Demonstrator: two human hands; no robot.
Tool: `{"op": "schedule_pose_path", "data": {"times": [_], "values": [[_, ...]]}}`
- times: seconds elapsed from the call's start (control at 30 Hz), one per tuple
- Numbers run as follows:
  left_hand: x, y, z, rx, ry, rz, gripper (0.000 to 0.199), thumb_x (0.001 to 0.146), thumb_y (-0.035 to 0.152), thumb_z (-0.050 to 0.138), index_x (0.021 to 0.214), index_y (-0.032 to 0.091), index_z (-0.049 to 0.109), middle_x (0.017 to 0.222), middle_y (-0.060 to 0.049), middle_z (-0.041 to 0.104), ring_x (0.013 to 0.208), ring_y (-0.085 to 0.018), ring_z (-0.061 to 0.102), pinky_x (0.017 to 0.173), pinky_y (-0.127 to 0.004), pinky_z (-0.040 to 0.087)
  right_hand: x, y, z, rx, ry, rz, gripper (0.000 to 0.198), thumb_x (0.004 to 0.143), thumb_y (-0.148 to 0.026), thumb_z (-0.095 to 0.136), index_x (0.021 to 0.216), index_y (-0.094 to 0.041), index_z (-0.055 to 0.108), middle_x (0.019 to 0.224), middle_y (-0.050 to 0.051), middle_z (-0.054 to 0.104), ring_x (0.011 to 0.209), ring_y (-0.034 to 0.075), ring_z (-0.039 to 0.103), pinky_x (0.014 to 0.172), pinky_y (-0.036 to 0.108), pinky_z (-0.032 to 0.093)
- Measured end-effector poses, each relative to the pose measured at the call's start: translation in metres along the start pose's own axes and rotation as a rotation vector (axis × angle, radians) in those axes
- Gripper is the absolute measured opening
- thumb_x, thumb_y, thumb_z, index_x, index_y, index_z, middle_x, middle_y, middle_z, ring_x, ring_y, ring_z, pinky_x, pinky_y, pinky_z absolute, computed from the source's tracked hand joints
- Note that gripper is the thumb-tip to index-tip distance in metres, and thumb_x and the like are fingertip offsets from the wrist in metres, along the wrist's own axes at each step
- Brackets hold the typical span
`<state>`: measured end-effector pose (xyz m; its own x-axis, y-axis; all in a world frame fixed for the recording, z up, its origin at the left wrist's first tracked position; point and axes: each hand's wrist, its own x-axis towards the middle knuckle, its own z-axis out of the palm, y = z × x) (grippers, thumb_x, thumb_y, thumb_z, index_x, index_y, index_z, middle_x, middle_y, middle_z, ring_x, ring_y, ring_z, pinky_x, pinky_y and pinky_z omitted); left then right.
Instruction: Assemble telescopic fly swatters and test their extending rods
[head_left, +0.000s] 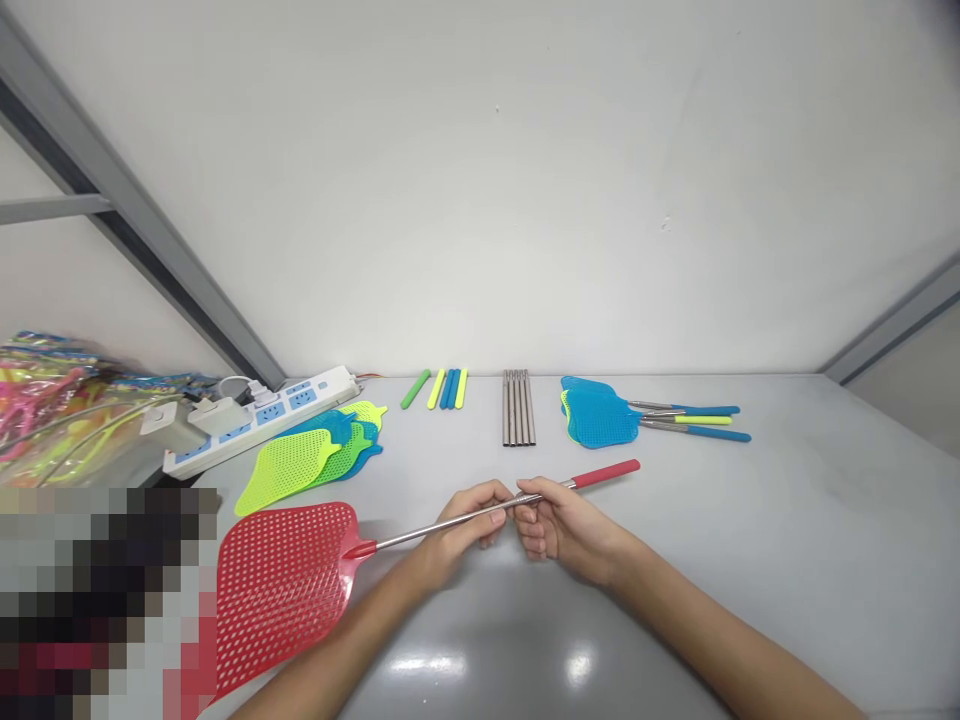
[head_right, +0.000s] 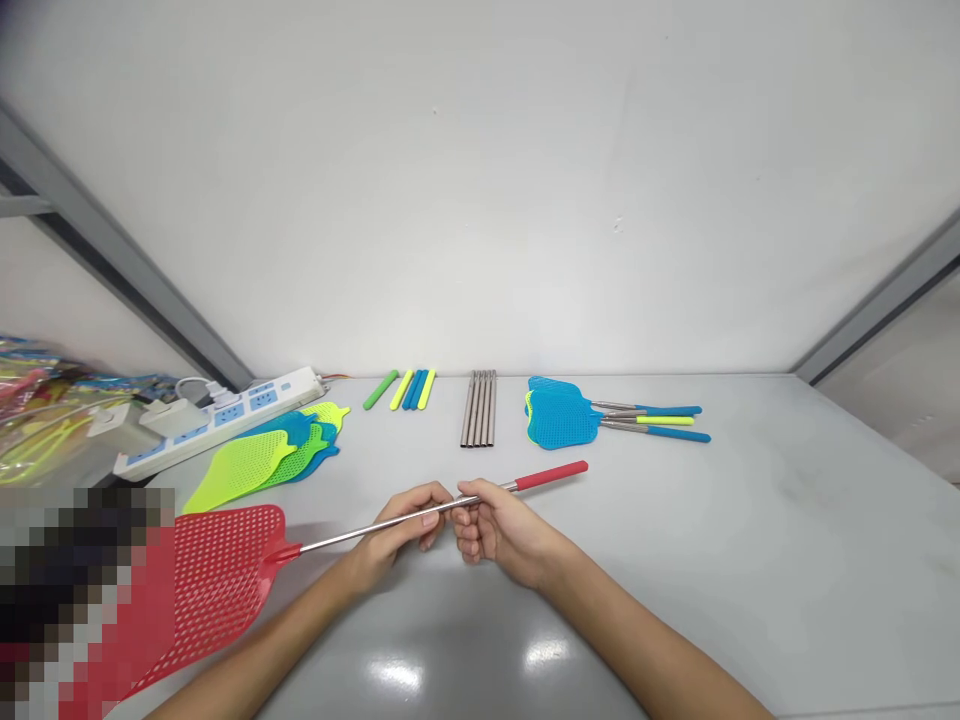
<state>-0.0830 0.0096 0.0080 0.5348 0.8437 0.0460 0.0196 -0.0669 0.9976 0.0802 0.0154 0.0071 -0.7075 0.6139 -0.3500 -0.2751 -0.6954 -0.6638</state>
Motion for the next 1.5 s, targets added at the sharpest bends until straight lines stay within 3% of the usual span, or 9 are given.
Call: {"op": "schedule_pose_path", "data": {"times": [0.23, 0.47, 0.73, 1.03, 1.27, 1.5], "values": [[0.001, -0.003, -0.001, 0.007, 0.030, -0.033, 0.026, 0.076, 0.033, 0.043, 0.079, 0.012, 0.058, 0.056, 0.001, 0.046, 0.050, -0.008, 0.038, 0.050, -0.022, 0.029, 0.002, 0.001, -0.002, 0.035, -0.002, 0.014, 0.031, 0.075, -0.040, 0.039, 0.056, -0.016, 0.038, 0.048, -0.004, 0.029, 0.045, 0.008, 0.030, 0.049, 0.022, 0.024], [0.000, -0.006, -0.002, 0.097, 0.052, -0.038, 0.030, 0.078, 0.033, 0.042, 0.060, 0.012, 0.053, 0.046, 0.003, 0.041, 0.049, -0.008, 0.038, 0.050, -0.021, 0.028, 0.002, 0.001, -0.004, 0.060, 0.033, 0.017, 0.033, 0.075, -0.041, 0.041, 0.054, -0.016, 0.038, 0.049, -0.004, 0.030, 0.045, 0.007, 0.031, 0.049, 0.022, 0.024], [0.002, -0.009, -0.001, 0.187, 0.048, -0.037, 0.030, 0.079, 0.035, 0.041, 0.065, 0.013, 0.055, 0.048, 0.003, 0.039, 0.049, -0.008, 0.037, 0.048, -0.020, 0.027, 0.000, -0.001, -0.001, 0.045, 0.072, -0.010, 0.034, 0.076, -0.040, 0.039, 0.052, -0.015, 0.040, 0.050, -0.004, 0.032, 0.044, 0.007, 0.032, 0.050, 0.023, 0.024], [0.003, -0.011, 0.004, 0.280, 0.139, -0.002, 0.026, 0.079, 0.034, 0.041, 0.074, 0.015, 0.057, 0.052, 0.004, 0.041, 0.049, -0.008, 0.036, 0.049, -0.019, 0.030, 0.000, -0.002, 0.002, 0.059, 0.083, -0.027, 0.035, 0.077, -0.039, 0.037, 0.051, -0.016, 0.040, 0.048, -0.004, 0.031, 0.043, 0.008, 0.032, 0.050, 0.023, 0.025], [-0.001, -0.001, 0.005, 0.466, 0.102, 0.132, 0.023, 0.082, 0.029, 0.037, 0.083, 0.019, 0.057, 0.078, -0.001, 0.058, 0.073, -0.011, 0.049, 0.069, -0.021, 0.035, 0.001, 0.001, 0.002, 0.027, 0.139, -0.038, 0.040, 0.076, -0.041, 0.040, 0.046, -0.015, 0.040, 0.045, -0.004, 0.033, 0.041, 0.007, 0.031, 0.049, 0.023, 0.025], [-0.003, -0.006, -0.002, 0.724, 0.043, 0.278, 0.023, 0.082, 0.028, 0.037, 0.068, 0.016, 0.051, 0.057, 0.003, 0.043, 0.056, -0.009, 0.037, 0.061, -0.021, 0.032, -0.001, 0.003, 0.011, -0.035, 0.239, -0.037, 0.045, 0.074, -0.047, 0.041, 0.042, -0.015, 0.043, 0.041, -0.004, 0.032, 0.040, 0.007, 0.029, 0.048, 0.023, 0.025]]}}
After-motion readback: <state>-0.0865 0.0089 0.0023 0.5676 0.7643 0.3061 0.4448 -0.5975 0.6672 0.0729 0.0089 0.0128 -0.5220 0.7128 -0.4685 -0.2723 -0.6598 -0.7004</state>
